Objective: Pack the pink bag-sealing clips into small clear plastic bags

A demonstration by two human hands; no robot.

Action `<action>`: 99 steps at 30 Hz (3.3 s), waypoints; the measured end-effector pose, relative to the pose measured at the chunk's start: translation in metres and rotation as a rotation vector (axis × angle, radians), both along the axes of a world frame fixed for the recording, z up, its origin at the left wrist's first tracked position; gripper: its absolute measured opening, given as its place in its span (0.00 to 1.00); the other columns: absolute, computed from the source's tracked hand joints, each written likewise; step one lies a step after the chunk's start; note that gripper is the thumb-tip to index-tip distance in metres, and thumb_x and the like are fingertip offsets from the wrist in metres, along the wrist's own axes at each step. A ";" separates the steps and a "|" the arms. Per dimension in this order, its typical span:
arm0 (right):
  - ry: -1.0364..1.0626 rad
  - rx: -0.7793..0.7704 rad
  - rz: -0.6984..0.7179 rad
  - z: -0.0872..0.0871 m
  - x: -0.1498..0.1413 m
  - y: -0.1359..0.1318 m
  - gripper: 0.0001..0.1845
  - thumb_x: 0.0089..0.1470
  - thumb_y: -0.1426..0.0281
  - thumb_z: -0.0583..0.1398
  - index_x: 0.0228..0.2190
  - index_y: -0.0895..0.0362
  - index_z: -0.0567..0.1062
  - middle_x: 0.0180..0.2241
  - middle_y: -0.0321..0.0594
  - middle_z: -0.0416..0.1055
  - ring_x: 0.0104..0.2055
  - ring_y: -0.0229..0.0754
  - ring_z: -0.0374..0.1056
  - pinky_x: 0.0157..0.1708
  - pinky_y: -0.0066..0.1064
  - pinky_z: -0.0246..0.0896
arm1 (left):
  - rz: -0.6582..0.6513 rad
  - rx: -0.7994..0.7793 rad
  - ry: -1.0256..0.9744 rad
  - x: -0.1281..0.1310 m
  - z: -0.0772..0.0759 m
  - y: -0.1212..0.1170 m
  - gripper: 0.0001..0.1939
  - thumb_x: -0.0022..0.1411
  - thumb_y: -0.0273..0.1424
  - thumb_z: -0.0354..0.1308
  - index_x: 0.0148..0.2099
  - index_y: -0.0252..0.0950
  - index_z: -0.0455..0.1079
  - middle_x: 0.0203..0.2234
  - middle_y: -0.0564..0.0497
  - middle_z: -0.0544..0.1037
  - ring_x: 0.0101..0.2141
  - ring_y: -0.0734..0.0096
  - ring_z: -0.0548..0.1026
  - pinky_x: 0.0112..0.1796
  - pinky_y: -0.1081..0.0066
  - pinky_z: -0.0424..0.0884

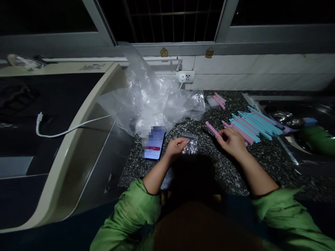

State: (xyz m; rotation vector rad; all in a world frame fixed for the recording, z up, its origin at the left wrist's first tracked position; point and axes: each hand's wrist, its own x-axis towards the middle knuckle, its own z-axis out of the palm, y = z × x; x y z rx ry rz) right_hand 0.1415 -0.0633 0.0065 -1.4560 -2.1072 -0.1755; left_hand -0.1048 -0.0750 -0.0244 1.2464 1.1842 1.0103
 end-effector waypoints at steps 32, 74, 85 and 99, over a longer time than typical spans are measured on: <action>-0.061 -0.007 0.259 -0.010 -0.052 -0.022 0.05 0.51 0.68 0.56 0.26 0.56 0.70 0.26 0.40 0.68 0.31 0.40 0.60 0.31 0.31 0.55 | -0.124 -0.108 -0.148 0.008 0.011 -0.007 0.09 0.46 0.33 0.57 0.28 0.31 0.69 0.14 0.59 0.63 0.17 0.83 0.58 0.20 0.79 0.53; 0.045 0.090 0.293 -0.007 -0.064 -0.022 0.08 0.54 0.67 0.54 0.30 0.56 0.73 0.28 0.42 0.71 0.32 0.41 0.63 0.34 0.31 0.59 | -0.186 -0.119 -0.273 0.010 0.019 -0.012 0.19 0.45 0.41 0.62 0.34 0.31 0.71 0.19 0.55 0.69 0.21 0.79 0.63 0.25 0.76 0.58; 0.042 0.078 0.306 -0.011 -0.062 -0.025 0.08 0.55 0.68 0.54 0.32 0.57 0.72 0.30 0.43 0.71 0.34 0.40 0.66 0.34 0.30 0.62 | -0.132 -0.121 -0.269 0.007 0.019 -0.010 0.26 0.55 0.52 0.47 0.25 0.33 0.68 0.20 0.50 0.71 0.22 0.74 0.67 0.26 0.72 0.63; 0.115 0.199 0.354 -0.007 -0.065 -0.027 0.05 0.53 0.68 0.57 0.30 0.57 0.71 0.27 0.41 0.69 0.31 0.39 0.64 0.32 0.30 0.61 | -0.028 -0.067 -0.102 0.008 0.033 -0.016 0.18 0.59 0.41 0.47 0.22 0.34 0.62 0.17 0.52 0.66 0.21 0.74 0.61 0.25 0.72 0.59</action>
